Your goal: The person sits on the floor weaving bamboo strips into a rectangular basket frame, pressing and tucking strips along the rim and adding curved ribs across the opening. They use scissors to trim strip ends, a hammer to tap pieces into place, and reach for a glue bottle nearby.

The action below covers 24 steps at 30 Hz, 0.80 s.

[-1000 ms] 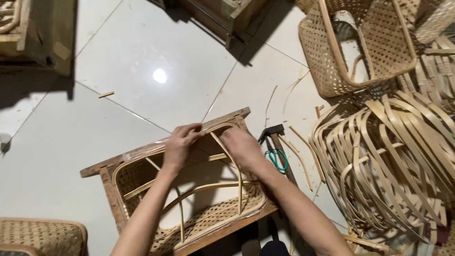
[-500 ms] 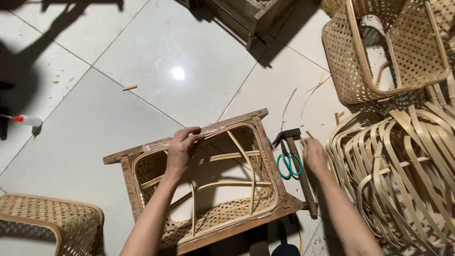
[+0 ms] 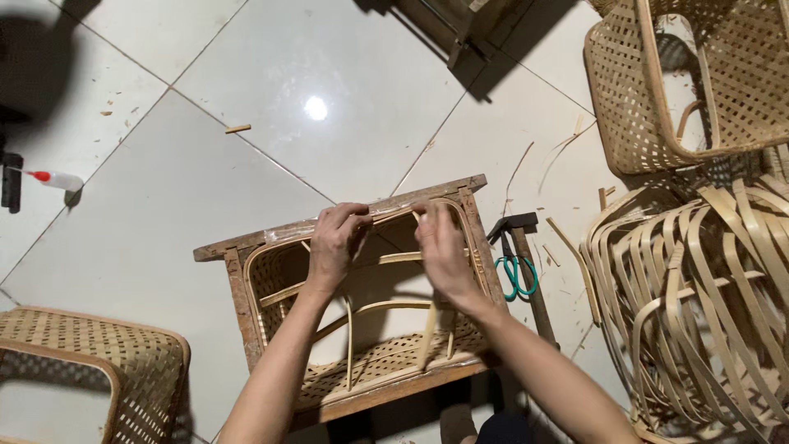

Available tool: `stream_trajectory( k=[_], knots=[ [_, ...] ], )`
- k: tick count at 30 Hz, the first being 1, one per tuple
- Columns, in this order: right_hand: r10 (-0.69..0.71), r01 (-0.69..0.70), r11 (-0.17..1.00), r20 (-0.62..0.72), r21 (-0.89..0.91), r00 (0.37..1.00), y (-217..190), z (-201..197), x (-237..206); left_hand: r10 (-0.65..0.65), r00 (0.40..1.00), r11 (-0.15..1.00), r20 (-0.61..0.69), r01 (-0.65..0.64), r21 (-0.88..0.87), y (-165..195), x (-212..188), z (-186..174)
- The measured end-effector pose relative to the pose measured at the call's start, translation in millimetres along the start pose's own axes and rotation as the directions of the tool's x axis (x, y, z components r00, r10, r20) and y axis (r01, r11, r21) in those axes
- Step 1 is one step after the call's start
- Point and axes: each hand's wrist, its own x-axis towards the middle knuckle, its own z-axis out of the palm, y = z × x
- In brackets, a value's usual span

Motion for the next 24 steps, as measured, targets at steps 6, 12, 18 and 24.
stream_trajectory(
  k=[6, 12, 18, 24],
  knots=[
    [-0.057, 0.057, 0.998, 0.030, -0.011, 0.998, 34, 33, 2, 0.048, 0.999, 0.999, -0.024, -0.048, -0.022, -3, 3, -8],
    [0.119, -0.061, 0.965, 0.219, -0.254, 0.969, 36, 37, 6, -0.024, 1.000, 1.000, -0.009, 0.024, 0.007, 0, -1, -6],
    [0.153, 0.016, 0.893, 0.337, -0.449, 0.929, 35, 40, 10, -0.055, 0.998, 0.998, -0.027, 0.056, 0.022, 3, -2, -1],
    [0.089, 0.063, 0.884, 0.299, -0.464, 0.950, 36, 59, 20, -0.063, 0.997, 0.997, -0.047, 0.066, 0.045, -2, -2, 8]
  ],
)
